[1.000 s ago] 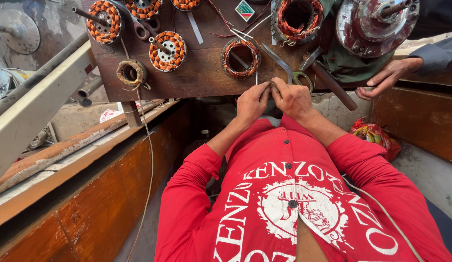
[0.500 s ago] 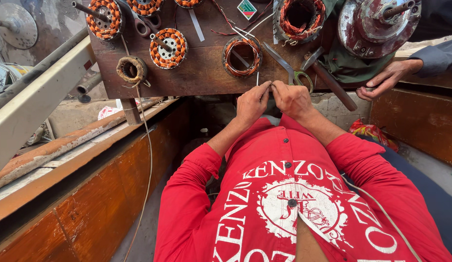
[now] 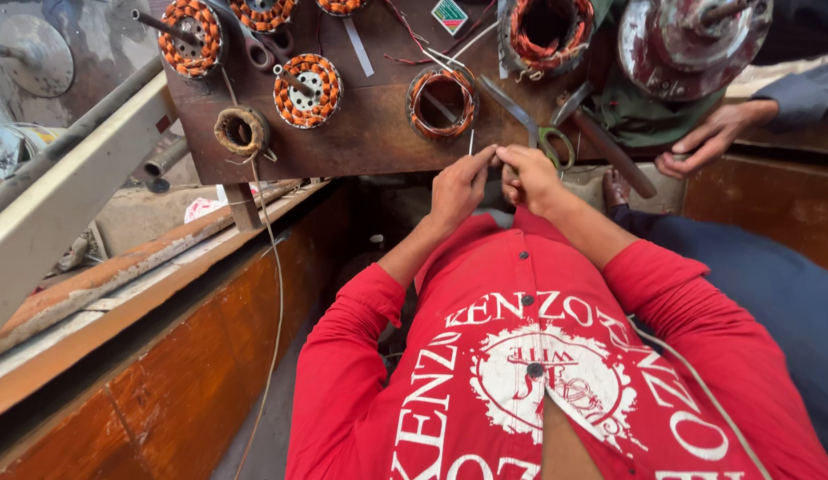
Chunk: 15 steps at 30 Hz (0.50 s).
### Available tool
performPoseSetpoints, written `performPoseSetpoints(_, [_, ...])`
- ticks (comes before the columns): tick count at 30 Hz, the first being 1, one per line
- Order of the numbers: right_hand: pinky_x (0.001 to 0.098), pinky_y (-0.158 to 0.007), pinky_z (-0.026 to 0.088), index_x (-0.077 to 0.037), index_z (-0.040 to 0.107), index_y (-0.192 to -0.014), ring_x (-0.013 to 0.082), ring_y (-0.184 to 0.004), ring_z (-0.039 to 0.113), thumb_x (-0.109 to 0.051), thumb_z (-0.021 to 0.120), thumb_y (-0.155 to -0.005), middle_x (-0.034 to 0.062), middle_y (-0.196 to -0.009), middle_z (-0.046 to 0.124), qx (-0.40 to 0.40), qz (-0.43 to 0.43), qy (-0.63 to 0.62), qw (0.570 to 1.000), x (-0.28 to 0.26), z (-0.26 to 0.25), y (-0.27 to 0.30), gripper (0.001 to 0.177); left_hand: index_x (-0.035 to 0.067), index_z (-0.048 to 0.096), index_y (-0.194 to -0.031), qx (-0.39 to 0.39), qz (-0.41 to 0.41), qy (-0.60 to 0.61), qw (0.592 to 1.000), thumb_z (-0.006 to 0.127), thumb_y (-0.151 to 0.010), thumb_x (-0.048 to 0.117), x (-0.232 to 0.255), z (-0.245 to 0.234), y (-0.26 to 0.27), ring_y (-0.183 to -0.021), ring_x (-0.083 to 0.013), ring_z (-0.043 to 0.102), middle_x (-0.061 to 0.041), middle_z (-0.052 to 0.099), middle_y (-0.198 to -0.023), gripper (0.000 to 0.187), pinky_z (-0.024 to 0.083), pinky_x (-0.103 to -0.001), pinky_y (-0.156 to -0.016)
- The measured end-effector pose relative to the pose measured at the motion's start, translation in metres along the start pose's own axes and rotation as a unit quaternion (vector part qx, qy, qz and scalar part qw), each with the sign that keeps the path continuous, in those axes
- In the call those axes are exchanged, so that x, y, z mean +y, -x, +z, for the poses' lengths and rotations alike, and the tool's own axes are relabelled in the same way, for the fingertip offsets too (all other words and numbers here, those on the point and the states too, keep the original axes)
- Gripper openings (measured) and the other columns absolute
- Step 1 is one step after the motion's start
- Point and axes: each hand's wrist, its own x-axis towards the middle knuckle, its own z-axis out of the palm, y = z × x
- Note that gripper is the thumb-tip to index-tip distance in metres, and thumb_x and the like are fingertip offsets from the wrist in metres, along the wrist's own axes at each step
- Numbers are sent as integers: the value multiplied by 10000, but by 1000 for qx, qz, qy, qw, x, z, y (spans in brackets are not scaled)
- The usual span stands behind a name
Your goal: The person works on electrical motor components at a cluttered workbench. They use a metal tool to adjust wires inside a copper-wound stator, then use scissors to cut a white wire. The person handles several stator parts and a larger motor assembly while another person stands nearby.
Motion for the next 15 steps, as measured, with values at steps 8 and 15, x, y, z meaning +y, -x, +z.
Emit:
performPoseSetpoints(8, [266,-410,365,-50,660,-965,105,-449,484,-215,652,-1005,-22,-601,536,-29,-16,31,999,-8,-2,4,170,218,667,-1344,-16,1,-8,1000,641,-951,81,0,1,-4,-767,-270,680,-68,646,-836,417,531,-413,-658])
performPoseSetpoints(15, [291,-421,402,-85,631,-928,147,-442,532,-267,606,-1042,-5,-572,528,-6,-100,60,993,-7,-3,6,216,222,675,-1328,-16,1,6,1000,645,-955,90,1,2,-3,-761,-271,673,-69,641,-834,397,528,-410,-656])
